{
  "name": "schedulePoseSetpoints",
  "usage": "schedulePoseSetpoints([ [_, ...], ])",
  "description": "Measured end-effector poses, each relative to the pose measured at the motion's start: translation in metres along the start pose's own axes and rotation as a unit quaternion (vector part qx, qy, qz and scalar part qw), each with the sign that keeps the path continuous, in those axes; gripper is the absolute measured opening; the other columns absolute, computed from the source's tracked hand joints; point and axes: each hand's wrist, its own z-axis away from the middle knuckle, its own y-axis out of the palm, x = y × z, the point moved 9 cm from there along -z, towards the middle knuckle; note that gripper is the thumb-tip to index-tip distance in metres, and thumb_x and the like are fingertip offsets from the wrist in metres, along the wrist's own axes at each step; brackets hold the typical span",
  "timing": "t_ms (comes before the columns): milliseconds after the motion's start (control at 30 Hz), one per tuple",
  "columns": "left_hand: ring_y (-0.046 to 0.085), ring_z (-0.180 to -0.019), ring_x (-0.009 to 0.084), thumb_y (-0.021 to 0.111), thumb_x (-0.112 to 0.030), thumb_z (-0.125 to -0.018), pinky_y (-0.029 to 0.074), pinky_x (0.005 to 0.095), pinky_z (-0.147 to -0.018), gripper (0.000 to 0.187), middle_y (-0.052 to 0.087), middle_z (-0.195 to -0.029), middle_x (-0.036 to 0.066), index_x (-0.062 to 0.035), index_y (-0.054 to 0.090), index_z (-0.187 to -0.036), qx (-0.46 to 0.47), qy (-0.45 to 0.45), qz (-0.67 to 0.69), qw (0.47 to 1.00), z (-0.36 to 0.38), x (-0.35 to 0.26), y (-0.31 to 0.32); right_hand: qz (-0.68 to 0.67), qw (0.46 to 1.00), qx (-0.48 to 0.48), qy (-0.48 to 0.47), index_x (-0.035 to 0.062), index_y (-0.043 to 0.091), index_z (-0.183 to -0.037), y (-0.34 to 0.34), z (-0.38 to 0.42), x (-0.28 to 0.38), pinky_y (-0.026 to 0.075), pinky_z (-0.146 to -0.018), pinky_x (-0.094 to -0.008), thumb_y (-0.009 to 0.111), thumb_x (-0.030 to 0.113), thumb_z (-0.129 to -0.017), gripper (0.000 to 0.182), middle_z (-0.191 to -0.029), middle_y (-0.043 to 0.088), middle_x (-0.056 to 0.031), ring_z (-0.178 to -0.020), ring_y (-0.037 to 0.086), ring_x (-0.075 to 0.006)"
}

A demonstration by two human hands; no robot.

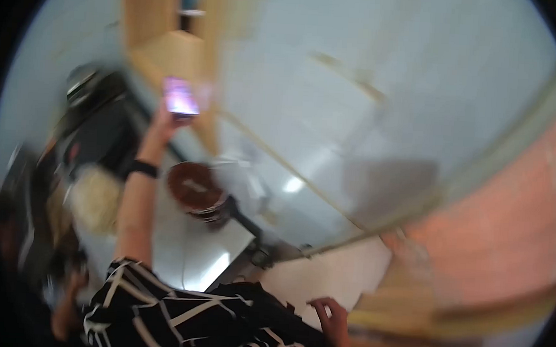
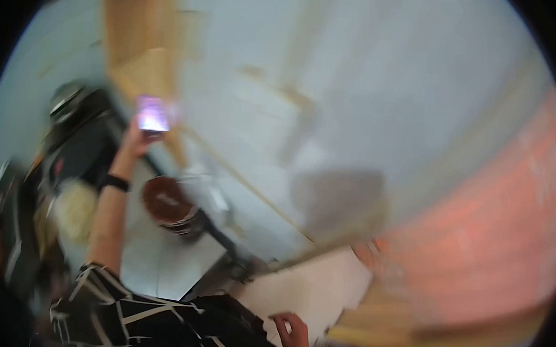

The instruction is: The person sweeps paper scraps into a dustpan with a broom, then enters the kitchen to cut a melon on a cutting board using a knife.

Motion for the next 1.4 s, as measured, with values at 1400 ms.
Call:
schedulePoseSetpoints([
  [1400, 0.049, -0.082, 0.0114, 0.044, -0.014, -0.086, 0.04, 0.0239, -0.074, 0.017, 0.052, -0.086, 0.001, -0.0078, 0.049, -0.101, 0.404, -0.691, -0.126, 0.585, 0.593, 0.423, 0.47, -0.389, 0.421, -0.649, 0.501, -0.0009, 0.053, -0.087, 0.16, 0.552, -0.403, 0.047, -0.051, -0.0241, 0.039, 0.003, -0.079, 0.016, -0.069, 0.059, -0.0106, -0.057, 0.056, -0.0139],
])
